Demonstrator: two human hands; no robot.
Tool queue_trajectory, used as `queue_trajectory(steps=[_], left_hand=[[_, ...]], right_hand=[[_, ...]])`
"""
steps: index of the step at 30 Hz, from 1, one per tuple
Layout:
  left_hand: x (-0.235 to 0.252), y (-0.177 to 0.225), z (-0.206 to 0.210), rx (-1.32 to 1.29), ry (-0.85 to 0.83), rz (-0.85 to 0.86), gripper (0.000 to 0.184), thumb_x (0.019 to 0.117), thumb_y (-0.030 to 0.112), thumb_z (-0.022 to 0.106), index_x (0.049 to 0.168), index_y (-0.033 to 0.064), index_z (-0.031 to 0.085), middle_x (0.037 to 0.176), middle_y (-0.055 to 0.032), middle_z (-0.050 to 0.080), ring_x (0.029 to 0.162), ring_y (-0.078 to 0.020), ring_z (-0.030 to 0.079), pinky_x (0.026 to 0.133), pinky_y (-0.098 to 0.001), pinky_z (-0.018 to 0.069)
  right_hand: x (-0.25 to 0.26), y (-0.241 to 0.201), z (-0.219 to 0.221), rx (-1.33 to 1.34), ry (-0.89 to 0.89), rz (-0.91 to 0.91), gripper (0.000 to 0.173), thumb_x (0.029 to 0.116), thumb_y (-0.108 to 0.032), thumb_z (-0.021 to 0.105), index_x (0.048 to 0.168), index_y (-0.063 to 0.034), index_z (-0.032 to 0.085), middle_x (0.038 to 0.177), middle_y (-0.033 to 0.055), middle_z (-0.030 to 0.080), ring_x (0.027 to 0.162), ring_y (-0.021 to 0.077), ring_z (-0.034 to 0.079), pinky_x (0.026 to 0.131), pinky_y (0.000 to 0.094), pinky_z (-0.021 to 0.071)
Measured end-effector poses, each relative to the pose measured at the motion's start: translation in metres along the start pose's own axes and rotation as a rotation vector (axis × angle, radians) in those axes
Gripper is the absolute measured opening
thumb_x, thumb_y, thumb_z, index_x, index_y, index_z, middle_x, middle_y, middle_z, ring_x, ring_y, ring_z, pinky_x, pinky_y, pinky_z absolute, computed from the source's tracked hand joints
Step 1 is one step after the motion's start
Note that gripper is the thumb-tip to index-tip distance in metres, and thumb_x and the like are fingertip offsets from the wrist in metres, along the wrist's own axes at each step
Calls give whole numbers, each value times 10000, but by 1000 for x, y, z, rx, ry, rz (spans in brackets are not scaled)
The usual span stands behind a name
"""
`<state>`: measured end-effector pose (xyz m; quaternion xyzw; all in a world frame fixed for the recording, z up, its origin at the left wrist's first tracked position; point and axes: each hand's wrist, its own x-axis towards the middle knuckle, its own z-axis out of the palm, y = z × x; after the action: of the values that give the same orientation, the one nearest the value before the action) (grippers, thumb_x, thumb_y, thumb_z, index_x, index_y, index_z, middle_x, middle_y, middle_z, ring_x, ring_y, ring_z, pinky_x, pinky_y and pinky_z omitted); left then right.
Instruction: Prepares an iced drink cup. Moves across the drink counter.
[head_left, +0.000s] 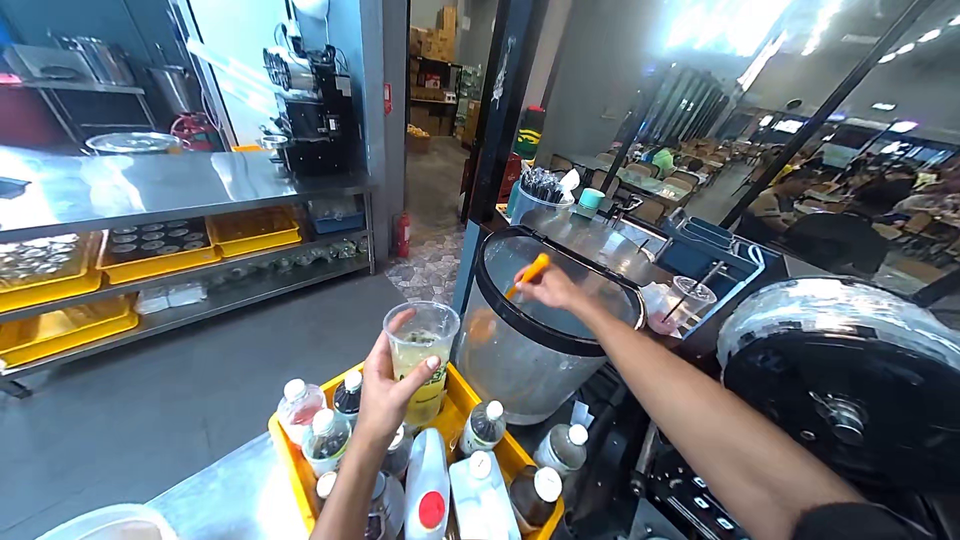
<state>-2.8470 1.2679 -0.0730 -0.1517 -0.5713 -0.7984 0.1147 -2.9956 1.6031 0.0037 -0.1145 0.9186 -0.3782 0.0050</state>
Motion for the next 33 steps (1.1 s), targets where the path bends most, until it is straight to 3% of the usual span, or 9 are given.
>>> queue_trajectory(steps=[2, 6, 13, 16, 17, 20, 23, 28, 33], left_hand=[[-4, 3, 1, 18, 10, 9, 845, 741, 396, 883, 1473, 158, 533, 1222, -164, 691, 1042, -314, 711, 879, -459, 628], [-14, 8, 1, 37, 22, -3, 846, 735, 409, 880, 1467, 157, 537, 1201, -154, 696, 1027, -301, 713, 864, -444, 630], [-15, 1, 6, -9, 55, 0, 880, 745, 390, 867, 1480, 75, 500, 1250, -166, 681, 1063, -296, 706, 890, -434, 622], [-10, -7, 6, 43, -14, 96, 901, 800, 385, 836, 1488, -30, 430, 1390, -169, 606, 1169, -259, 662, 963, -406, 592], [-7, -10, 7, 68, -56, 116, 894, 827, 362, 819, 1501, -45, 397, 1431, -165, 574, 1205, -230, 641, 997, -392, 572], [1, -22, 13, 75, -91, 118, 865, 881, 243, 779, 1539, -61, 308, 1402, -188, 572, 1186, -209, 643, 1008, -396, 563], [10, -31, 21, 92, -91, 125, 892, 892, 252, 767, 1561, -49, 260, 1457, -206, 521, 1240, -210, 609, 1050, -397, 531], [18, -34, 38, 99, -123, 151, 950, 841, 215, 824, 1540, -85, 255, 1476, -227, 484, 1283, -229, 572, 1080, -392, 505], [15, -39, 57, 62, -203, 159, 961, 813, 155, 858, 1518, -99, 256, 1384, -222, 560, 1228, -231, 612, 1052, -410, 533]], right_hand=[[0, 21, 17, -171, -125, -95, 155, 913, -122, 721, 1030, -24, 752, 960, 141, 742, 903, 252, 711, 878, 493, 571], [7, 24, 22, -365, -393, -73, 162, 961, -113, 666, 1064, -12, 738, 1025, 185, 726, 990, 322, 687, 929, 546, 516], [-12, 1, 25, -494, -474, -15, 180, 1007, -145, 626, 1051, 0, 722, 1015, 193, 711, 974, 332, 683, 916, 541, 520], [-6, 26, 24, -458, -481, -27, 256, 987, -135, 627, 1176, 28, 683, 1153, 244, 685, 1098, 384, 655, 991, 588, 489], [-7, 30, 18, -370, -439, -24, 273, 986, -140, 626, 1189, 35, 677, 1168, 245, 681, 1116, 370, 647, 1008, 570, 477], [-10, 39, 14, 43, -226, 165, 297, 990, -249, 672, 1193, -32, 676, 1049, 126, 733, 915, 198, 726, 870, 411, 599], [-21, 33, 2, 371, -38, 343, 316, 1023, -241, 632, 1280, -58, 608, 1063, 153, 726, 877, 255, 742, 810, 442, 624], [-47, -20, -33, 497, 263, 303, 351, 1072, -245, 557, 1347, -29, 523, 1089, 137, 710, 870, 239, 738, 762, 400, 635], [-78, -83, -68, 311, 487, 282, 347, 1073, -276, 558, 1322, -35, 561, 1067, 142, 712, 836, 237, 711, 745, 414, 604]])
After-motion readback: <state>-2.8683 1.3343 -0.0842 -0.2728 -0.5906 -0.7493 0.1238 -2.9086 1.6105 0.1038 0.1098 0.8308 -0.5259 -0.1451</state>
